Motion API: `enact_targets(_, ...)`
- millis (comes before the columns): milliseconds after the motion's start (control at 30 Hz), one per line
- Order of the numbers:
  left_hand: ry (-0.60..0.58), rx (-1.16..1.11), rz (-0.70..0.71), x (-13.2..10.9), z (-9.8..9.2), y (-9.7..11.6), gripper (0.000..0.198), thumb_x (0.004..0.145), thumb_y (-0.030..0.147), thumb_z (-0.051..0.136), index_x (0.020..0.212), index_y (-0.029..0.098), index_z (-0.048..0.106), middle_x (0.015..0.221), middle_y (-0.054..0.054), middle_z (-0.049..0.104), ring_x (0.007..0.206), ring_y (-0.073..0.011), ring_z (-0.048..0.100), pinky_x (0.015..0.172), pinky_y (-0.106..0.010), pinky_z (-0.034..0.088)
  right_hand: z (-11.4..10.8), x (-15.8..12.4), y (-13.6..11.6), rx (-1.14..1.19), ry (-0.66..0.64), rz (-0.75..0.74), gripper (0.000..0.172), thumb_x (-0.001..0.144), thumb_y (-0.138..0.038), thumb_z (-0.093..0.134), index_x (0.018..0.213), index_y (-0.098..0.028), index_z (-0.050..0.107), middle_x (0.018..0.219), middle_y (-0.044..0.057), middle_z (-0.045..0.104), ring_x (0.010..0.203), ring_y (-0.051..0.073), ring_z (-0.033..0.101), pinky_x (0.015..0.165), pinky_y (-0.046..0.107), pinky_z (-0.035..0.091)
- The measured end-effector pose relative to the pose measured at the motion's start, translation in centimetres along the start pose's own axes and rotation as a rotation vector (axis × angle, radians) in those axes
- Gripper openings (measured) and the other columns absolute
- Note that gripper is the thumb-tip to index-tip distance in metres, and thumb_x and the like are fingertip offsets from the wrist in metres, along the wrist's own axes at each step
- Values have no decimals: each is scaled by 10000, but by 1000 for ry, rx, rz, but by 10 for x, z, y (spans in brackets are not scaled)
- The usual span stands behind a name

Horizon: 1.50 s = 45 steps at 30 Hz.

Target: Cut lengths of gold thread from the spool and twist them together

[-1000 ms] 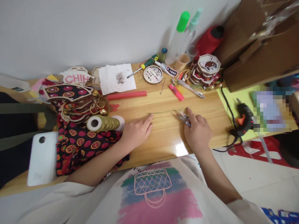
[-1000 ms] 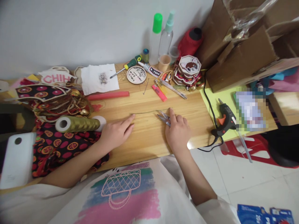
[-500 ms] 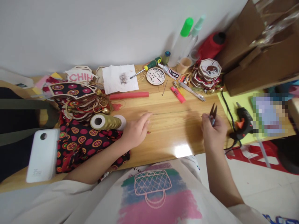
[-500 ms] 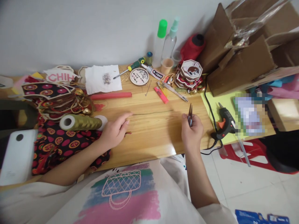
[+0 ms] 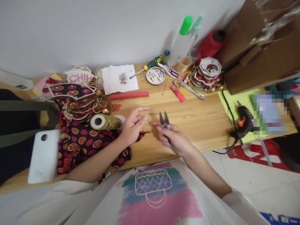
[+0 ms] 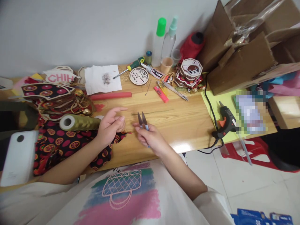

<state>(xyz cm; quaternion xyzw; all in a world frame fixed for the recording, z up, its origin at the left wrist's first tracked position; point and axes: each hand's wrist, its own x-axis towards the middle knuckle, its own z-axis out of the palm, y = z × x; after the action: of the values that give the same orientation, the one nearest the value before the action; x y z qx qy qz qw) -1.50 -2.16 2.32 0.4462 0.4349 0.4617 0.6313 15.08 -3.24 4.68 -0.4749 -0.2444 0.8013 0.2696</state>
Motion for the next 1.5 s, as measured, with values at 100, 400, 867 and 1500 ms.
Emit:
enact_targets(100,19,-70,-37,1,2,4,359,799,401,611,1065,192,489,438,135,275,345,-35,202,376,-170,157,11,8,4,51,-63,66,332,670,-363,646,913,-175,521,399,-125,353,363,43,225,380,193,124)
enact_targets(400,89,-179,-63,3,0,7,333,771,349,643,1023,196,487,436,142,268,345,-32,184,368,-152,154,8,17,3,59,-158,141,286,722,-409,592,779,-129,607,359,-107,350,316,37,226,346,194,126)
enact_targets(867,159,-223,-106,3,1,16,306,747,301,637,991,190,490,432,143,255,357,-37,160,367,-151,159,0,15,3,108,-223,130,229,737,-375,589,710,-148,590,345,-115,341,292,27,225,318,174,145)
enact_targets(1500,52,198,31,1,-4,6,101,753,248,608,813,168,622,497,82,359,416,-45,301,424,-184,269,-85,-23,-37,-815,615,-491,128,615,-281,555,541,-192,500,500,-24,433,466,93,363,471,248,282)
